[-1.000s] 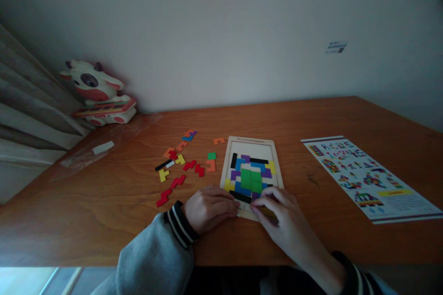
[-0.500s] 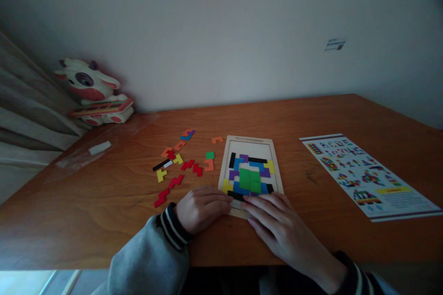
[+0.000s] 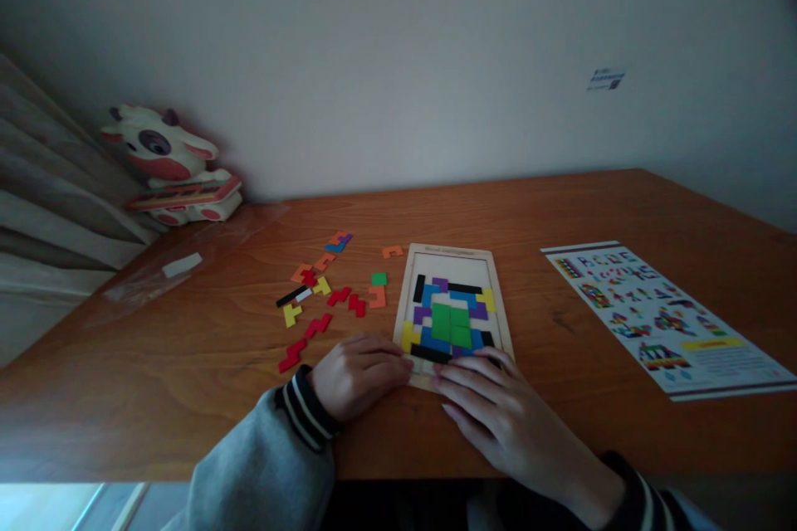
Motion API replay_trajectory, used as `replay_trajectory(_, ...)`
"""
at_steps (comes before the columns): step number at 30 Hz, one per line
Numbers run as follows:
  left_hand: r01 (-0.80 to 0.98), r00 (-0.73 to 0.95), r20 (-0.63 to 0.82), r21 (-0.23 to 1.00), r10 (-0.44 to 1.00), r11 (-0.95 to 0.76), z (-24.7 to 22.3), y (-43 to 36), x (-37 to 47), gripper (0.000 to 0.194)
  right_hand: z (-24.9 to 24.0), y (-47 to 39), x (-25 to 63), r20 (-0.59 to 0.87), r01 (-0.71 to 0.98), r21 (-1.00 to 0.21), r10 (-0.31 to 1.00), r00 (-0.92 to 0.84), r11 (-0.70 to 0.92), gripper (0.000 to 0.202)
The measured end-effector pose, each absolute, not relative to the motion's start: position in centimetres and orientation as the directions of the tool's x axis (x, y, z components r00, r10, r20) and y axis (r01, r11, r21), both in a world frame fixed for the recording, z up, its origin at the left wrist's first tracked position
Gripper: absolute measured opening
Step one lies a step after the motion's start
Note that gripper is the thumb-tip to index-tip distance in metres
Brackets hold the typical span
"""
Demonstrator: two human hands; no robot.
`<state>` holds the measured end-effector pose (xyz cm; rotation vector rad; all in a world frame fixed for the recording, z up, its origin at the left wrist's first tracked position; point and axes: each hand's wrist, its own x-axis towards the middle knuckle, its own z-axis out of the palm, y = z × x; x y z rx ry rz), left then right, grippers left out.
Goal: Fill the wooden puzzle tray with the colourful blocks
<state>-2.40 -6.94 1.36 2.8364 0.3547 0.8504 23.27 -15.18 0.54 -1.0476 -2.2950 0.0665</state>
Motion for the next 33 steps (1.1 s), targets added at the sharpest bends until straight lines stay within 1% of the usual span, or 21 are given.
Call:
replay_trajectory(7, 0.201, 0.809, 0.504, 0.249, 0.304, -0.947, 1.0, -6.8, -2.8, 0.015, 0.8, -15.1, 22.8, 0.482, 0.653, -0.268, 0.685, -0.546, 0.708, 0.031)
replay_trajectory(10, 0.194, 0.807, 0.507, 0.256, 0.302, -0.947, 1.1, -6.8, -2.8, 0.016, 0.8, -15.2, 23.2, 0.513, 0.654, -0.264, 0.678, -0.527, 0.708, 0.029)
replay_trajectory(14, 0.174, 0.813, 0.514, 0.232, 0.272, -0.957, 1.3, -7.2, -2.2, 0.015, 0.6, -15.7, 24.6, 0.532, 0.692, -0.290, 0.712, -0.458, 0.661, 0.028)
replay_trajectory(17, 0.146, 0.825, 0.513, 0.213, 0.238, -0.966, 1.4, -7.4, -1.7, 0.012, 0.5, -16.0, 25.1, 0.495, 0.685, -0.301, 0.723, -0.482, 0.664, 0.033)
replay_trajectory(21, 0.130, 0.827, 0.512, 0.225, 0.230, -0.966, 1.3, -7.4, -1.5, 0.010, 0.6, -15.8, 25.1, 0.504, 0.645, -0.294, 0.688, -0.522, 0.705, 0.033)
replay_trajectory(28, 0.137, 0.822, 0.513, 0.240, 0.245, -0.961, 1.2, -7.6, -1.1, 0.011, 0.3, -15.9, 27.2, 0.578, 0.719, -0.358, 0.746, -0.331, 0.596, 0.032)
replay_trajectory(33, 0.120, 0.829, 0.507, 0.254, 0.238, -0.960, 1.1, -8.0, 0.4, 0.008, 0.5, -16.4, 27.9, 0.587, 0.722, -0.368, 0.749, -0.309, 0.586, 0.033)
